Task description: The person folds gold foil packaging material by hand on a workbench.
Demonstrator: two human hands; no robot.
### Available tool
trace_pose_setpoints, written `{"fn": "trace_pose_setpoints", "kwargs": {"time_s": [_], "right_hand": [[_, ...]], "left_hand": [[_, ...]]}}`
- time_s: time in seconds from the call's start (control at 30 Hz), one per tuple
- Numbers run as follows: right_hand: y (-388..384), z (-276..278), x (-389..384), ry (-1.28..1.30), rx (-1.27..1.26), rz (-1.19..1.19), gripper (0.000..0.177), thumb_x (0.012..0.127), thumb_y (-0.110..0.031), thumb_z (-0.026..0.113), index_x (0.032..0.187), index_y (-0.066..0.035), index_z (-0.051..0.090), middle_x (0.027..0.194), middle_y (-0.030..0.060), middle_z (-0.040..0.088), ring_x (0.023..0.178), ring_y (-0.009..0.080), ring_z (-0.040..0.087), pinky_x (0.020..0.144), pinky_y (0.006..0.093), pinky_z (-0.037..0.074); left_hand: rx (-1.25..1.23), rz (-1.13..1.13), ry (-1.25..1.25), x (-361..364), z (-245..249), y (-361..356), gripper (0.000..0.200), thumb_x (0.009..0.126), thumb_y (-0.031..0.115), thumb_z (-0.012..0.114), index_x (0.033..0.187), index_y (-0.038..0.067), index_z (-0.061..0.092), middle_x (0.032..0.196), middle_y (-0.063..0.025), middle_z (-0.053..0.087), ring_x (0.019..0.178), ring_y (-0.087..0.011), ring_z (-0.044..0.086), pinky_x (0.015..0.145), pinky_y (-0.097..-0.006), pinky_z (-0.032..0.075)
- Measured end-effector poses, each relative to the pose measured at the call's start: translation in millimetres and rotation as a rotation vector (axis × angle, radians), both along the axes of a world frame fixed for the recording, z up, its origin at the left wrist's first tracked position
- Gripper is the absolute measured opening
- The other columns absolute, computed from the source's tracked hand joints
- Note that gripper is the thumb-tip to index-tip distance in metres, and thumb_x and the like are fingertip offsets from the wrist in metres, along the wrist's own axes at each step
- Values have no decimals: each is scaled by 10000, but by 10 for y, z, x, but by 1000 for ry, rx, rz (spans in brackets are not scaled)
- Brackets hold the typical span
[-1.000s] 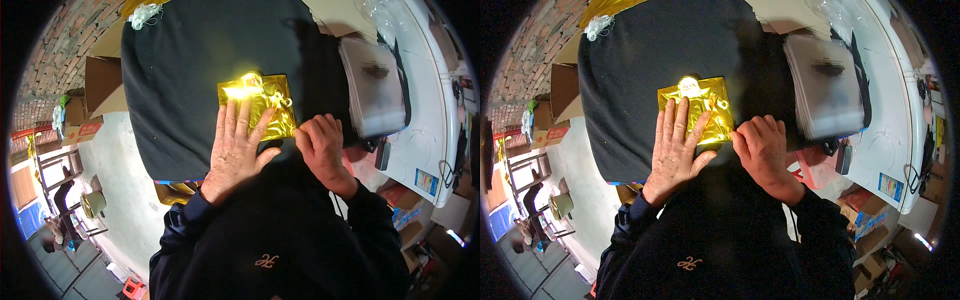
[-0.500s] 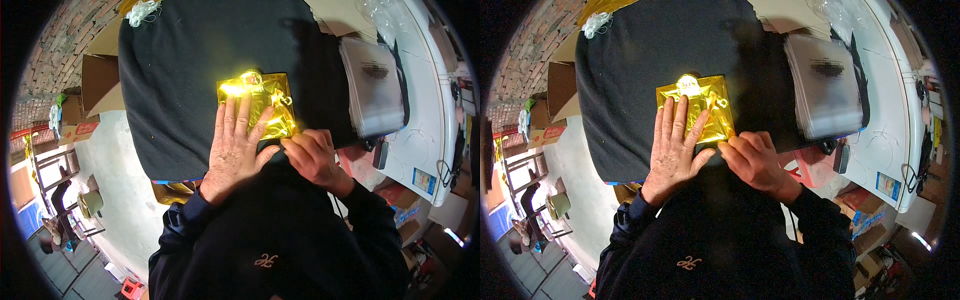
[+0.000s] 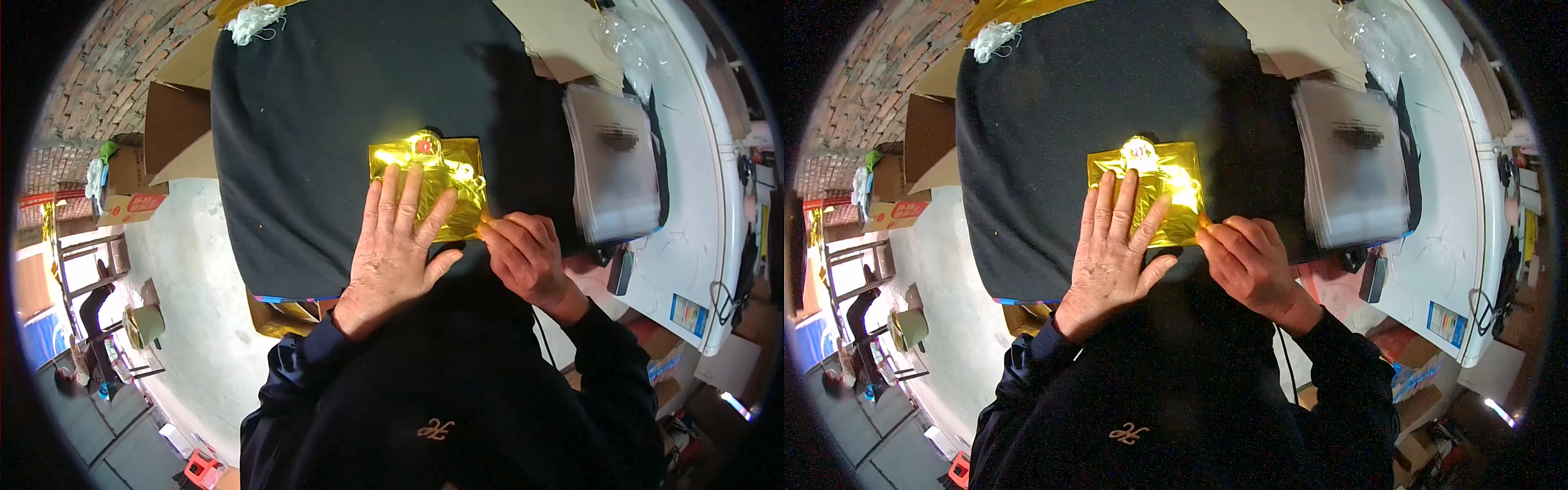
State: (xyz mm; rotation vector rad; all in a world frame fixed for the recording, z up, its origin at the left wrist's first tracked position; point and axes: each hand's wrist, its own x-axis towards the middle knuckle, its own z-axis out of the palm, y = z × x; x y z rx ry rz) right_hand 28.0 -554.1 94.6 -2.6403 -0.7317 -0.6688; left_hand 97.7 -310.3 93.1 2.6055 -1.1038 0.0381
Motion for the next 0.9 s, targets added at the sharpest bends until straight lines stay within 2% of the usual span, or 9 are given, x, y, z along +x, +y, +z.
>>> {"fn": "trace_pose_setpoints", "kwargs": {"time_s": [0.17,0.33,0.43,0.57,0.67,0.77,0.9], "right_hand": [[-139,71,40,39,18,-109,294,814,-67,779,1099,-47,707,1135,63,666,1039,272,635,869,436,492],[172,239,378,111,139,-115,473,844,-93,762,1289,-60,606,1126,88,669,1127,311,590,909,458,458],[257,260,511,176,84,-110,497,843,-99,766,1307,-54,595,1124,113,661,1101,309,591,895,456,456],[381,314,634,217,28,-168,421,889,-99,702,1293,-28,606,1142,130,662,1073,324,593,921,451,464],[379,259,678,192,5,-195,385,895,-125,689,1262,-31,619,1112,122,653,1065,319,587,923,449,462],[362,194,714,181,-30,-204,292,885,-162,689,1145,-46,623,1038,110,610,999,288,571,866,461,448],[394,243,765,272,-44,-251,185,871,-169,695,1010,-83,606,997,102,606,979,298,576,850,466,444]], "left_hand": [[-43,-1,2,4,-4,5,753,977,630,583,1568,177,472,1695,-289,242,1570,-521,198,1272,-615,199],[-43,1,20,-12,63,-1,756,987,617,577,1591,180,452,1690,-282,258,1575,-508,195,1279,-605,190],[-42,3,12,-5,74,3,778,992,629,559,1611,176,428,1690,-278,259,1579,-492,194,1286,-597,180],[-32,14,33,-18,82,14,801,997,646,538,1621,160,408,1690,-277,258,1580,-486,194,1291,-602,158],[-18,12,19,-26,91,13,819,997,648,536,1633,153,386,1688,-277,261,1581,-488,192,1290,-610,146],[-39,5,-4,-27,85,14,838,998,650,531,1640,137,368,1687,-281,260,1581,-488,190,1288,-617,141],[-62,13,9,-35,64,28,866,989,645,550,1646,119,346,1685,-288,259,1580,-491,188,1287,-617,143]]}}
